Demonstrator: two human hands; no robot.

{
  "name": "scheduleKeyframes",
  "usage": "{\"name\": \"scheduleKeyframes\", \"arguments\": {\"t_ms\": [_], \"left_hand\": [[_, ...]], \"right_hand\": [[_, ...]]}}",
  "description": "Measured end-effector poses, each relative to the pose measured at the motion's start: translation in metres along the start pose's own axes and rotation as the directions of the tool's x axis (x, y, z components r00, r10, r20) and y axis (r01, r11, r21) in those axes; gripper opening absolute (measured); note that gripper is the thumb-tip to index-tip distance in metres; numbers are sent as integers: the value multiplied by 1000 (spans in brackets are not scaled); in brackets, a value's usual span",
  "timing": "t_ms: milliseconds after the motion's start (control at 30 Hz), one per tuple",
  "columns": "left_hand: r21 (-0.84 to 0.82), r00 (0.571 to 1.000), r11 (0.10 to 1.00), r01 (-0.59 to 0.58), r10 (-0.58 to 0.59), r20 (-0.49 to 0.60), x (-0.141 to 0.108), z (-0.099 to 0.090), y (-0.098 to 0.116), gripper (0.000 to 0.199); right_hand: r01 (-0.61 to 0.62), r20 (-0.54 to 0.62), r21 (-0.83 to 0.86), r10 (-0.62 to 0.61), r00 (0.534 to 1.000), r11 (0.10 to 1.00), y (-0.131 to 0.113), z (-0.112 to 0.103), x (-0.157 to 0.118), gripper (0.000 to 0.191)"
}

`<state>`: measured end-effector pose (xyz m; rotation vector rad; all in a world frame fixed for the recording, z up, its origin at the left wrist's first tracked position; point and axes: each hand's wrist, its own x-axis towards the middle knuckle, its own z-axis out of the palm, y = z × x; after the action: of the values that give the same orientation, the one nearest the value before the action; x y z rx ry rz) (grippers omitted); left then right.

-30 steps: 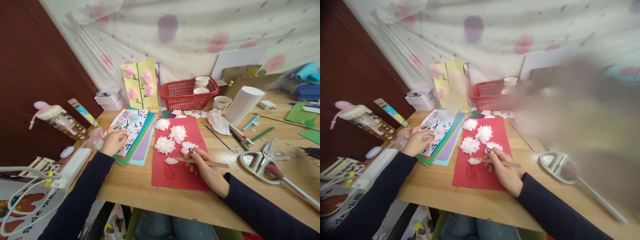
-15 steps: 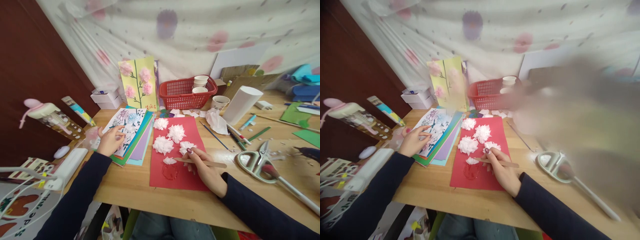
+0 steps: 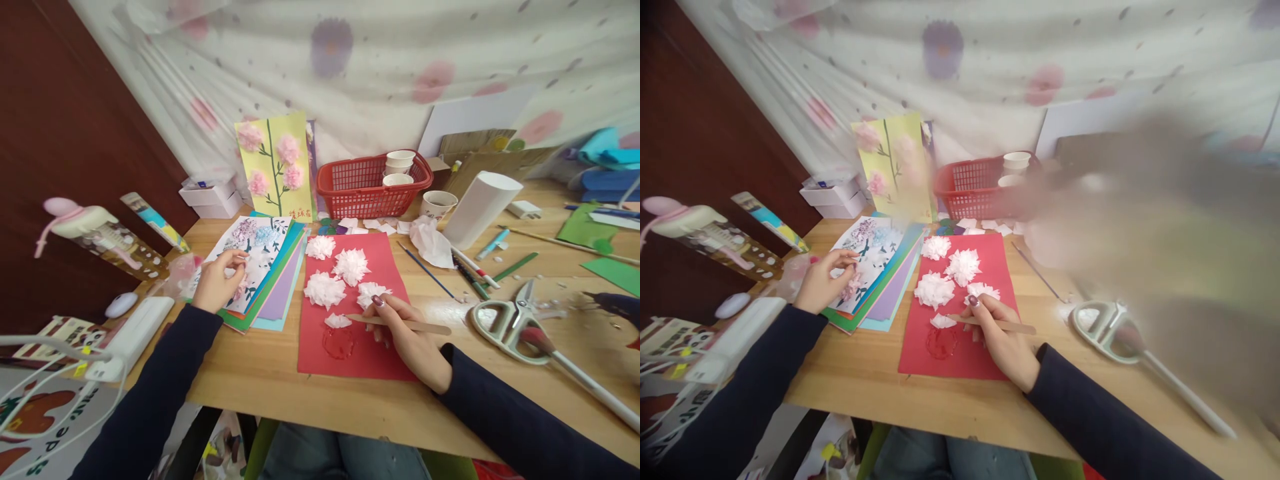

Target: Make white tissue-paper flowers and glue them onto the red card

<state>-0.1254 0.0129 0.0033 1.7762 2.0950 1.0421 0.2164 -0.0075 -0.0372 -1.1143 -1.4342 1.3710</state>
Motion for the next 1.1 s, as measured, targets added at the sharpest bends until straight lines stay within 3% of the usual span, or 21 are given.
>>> {"name": "scheduleKeyframes", "arguments": {"t_ms": [133, 267, 400, 533, 633, 767, 867, 1000, 1100], "left_hand": [[-204, 998, 977, 56, -48, 41, -9, 0, 13, 15], [-401, 990, 914, 62, -5, 142, -31, 13, 50, 14], [-501, 915, 859, 104, 115, 387, -50, 36, 92, 11], [-525, 863, 851, 13, 255, 436, -53, 59, 118, 10], [-471, 859, 881, -56, 282, 426, -49, 69, 124, 14], [-423, 862, 902, -89, 282, 421, -47, 75, 123, 15], [-428, 859, 900, -81, 281, 428, -46, 76, 122, 13], [-476, 860, 878, 37, 215, 463, -47, 81, 119, 18], [-535, 830, 830, 159, 181, 528, -48, 86, 116, 31]], "right_hand": [[-14, 30, 83, 12, 999, 996, -1, 1, 0, 55], [-41, 81, 92, 34, 996, 995, 0, 2, 0, 55], [48, 130, 133, -66, 989, 990, -8, 0, 0, 36], [56, 142, 187, -83, 986, 981, -19, -3, 0, 38], [29, 108, 185, -49, 993, 982, -18, -6, 2, 37], [-29, 56, 322, 11, 998, 946, -10, -7, 5, 34], [-30, 35, 282, 21, 999, 959, -9, -8, 6, 35], [-12, 5, 216, 11, 1000, 976, -9, -9, 6, 36], [-2, -3, 218, 2, 1000, 976, -6, -10, 7, 36]]}}
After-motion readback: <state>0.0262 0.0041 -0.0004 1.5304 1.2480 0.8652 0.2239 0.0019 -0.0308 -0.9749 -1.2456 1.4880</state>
